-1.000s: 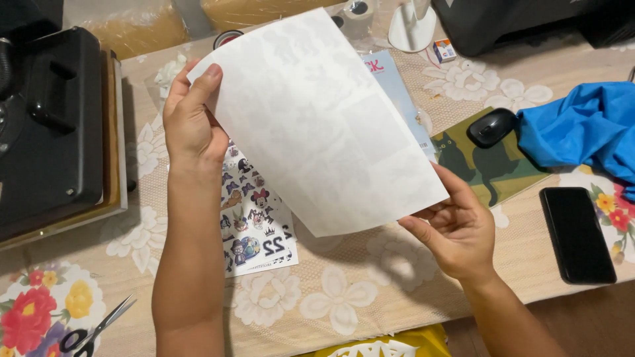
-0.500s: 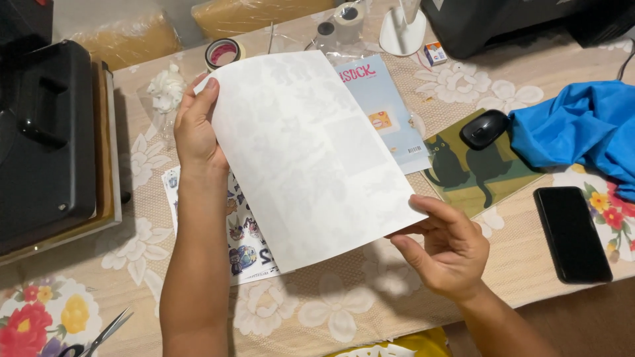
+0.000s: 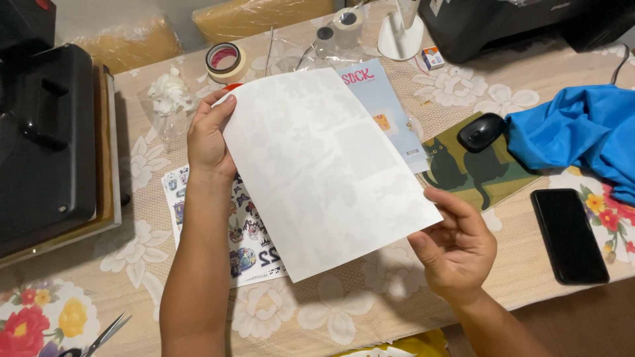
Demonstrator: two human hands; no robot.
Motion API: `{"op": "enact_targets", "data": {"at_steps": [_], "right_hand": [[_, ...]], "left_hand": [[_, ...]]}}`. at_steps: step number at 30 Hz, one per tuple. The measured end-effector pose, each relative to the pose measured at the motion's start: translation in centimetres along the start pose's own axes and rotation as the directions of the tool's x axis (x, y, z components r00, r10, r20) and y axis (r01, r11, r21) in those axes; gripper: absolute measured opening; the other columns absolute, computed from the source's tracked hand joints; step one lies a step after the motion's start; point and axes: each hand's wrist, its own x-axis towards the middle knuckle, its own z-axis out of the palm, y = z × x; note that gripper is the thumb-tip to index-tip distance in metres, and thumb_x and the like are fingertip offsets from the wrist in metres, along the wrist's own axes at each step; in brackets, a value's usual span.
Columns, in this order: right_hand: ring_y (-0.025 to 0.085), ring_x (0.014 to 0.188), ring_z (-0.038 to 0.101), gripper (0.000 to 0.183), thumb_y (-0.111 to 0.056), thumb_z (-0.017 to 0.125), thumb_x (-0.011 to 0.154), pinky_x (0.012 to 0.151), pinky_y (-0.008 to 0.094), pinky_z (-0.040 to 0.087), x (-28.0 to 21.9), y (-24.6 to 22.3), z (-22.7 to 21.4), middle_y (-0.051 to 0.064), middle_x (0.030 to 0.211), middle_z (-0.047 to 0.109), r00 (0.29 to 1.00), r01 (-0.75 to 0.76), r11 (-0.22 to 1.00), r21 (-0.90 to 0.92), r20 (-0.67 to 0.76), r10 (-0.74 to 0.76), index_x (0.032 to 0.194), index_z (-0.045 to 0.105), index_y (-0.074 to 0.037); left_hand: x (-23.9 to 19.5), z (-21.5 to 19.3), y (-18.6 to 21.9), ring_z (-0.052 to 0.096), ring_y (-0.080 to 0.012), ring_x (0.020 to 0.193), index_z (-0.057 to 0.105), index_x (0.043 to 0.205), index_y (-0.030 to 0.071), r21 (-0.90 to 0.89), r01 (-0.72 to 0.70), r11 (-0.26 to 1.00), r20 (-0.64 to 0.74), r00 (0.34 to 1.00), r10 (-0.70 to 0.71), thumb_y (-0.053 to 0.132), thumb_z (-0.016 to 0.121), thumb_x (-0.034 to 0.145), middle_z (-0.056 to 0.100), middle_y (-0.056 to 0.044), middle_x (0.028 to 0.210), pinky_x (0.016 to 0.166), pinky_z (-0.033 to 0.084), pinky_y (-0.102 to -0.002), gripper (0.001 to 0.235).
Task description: The person picks small white tape pieces from a red bowl and places them on the corners of a white sheet of paper. They smooth the tape down and repeat the process on multiple corners of the same sheet.
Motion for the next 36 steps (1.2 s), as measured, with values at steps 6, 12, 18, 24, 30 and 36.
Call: {"op": "enact_targets", "data": {"at_steps": [6,12,18,24,30,36], "right_hand": [[0.006,0.067,0.066,0.052,-0.02,0.09,0.091,0.069,0.019,0.057,-0.4,1.1,-0.7,0.004,0.088,0.079,0.995,0.097,0.992,-0.085,0.025,-0.095,0.136,0.076,0.003],[0.017,0.099,0.08,0.046,-0.011,0.092,0.089,0.079,0.022,0.068,-1.6,1.6,-0.3,0.014,0.119,0.082,0.997,0.079,0.997,0.025,-0.03,-0.078,0.13,0.076,0.002],[0.028,0.096,0.087,0.02,-0.005,0.086,0.094,0.09,0.036,0.074,-0.2,-0.3,1.0,0.016,0.106,0.083,0.957,0.277,0.955,0.106,0.056,-0.284,0.111,0.078,-0.004],[0.03,0.097,0.088,0.016,-0.002,0.079,0.1,0.091,0.036,0.077,1.0,-2.7,1.7,0.02,0.112,0.083,0.903,0.397,0.912,0.103,0.131,-0.408,0.114,0.076,-0.006],[0.033,0.099,0.09,0.021,0.007,0.08,0.093,0.086,0.034,0.08,1.3,-3.4,1.8,0.021,0.113,0.082,0.847,0.502,0.861,0.08,0.155,-0.509,0.111,0.075,-0.004],[0.03,0.096,0.089,0.012,-0.005,0.081,0.096,0.084,0.036,0.079,1.5,-4.9,1.7,0.016,0.11,0.081,0.732,0.659,0.751,-0.029,0.25,-0.633,0.107,0.076,-0.006]], "left_hand": [[1.7,-1.7,-0.4,0.079,-0.0289,0.097,0.073,0.106,0.012,-0.049,0.014,0.999,0.043,0.999,-0.012,0.004,0.079,0.094,0.082,-0.012,0.106,0.087,0.065,-0.041,0.015],[2.7,-1.9,-1.5,0.082,-0.0265,0.102,0.076,0.117,0.009,-0.125,-0.007,0.992,0.084,0.996,0.017,0.007,0.082,0.099,0.085,-0.01,0.112,0.09,0.067,-0.038,0.019],[3.8,-1.2,-2.3,0.082,-0.0252,0.11,0.077,0.122,0.008,-0.328,-0.013,0.945,0.163,0.984,0.07,0.002,0.08,0.103,0.086,-0.008,0.118,0.1,0.066,-0.04,0.02],[4.1,-0.2,-3.2,0.074,-0.0288,0.136,0.07,0.148,0.008,-0.408,-0.105,0.907,0.324,0.912,0.252,0.017,0.076,0.111,0.079,-0.01,0.143,0.12,0.062,-0.045,0.039],[3.7,0.1,-3.0,0.078,-0.0265,0.13,0.064,0.155,0.007,-0.447,-0.122,0.886,0.302,0.912,0.278,0.02,0.077,0.111,0.081,-0.009,0.14,0.113,0.066,-0.044,0.048],[8.0,-3.4,-5.2,0.06,-0.0178,0.095,0.05,0.173,0.008,-0.568,-0.007,0.823,0.566,0.723,0.397,0.013,0.066,0.108,0.061,-0.001,0.107,0.092,0.049,-0.035,0.067]]}}
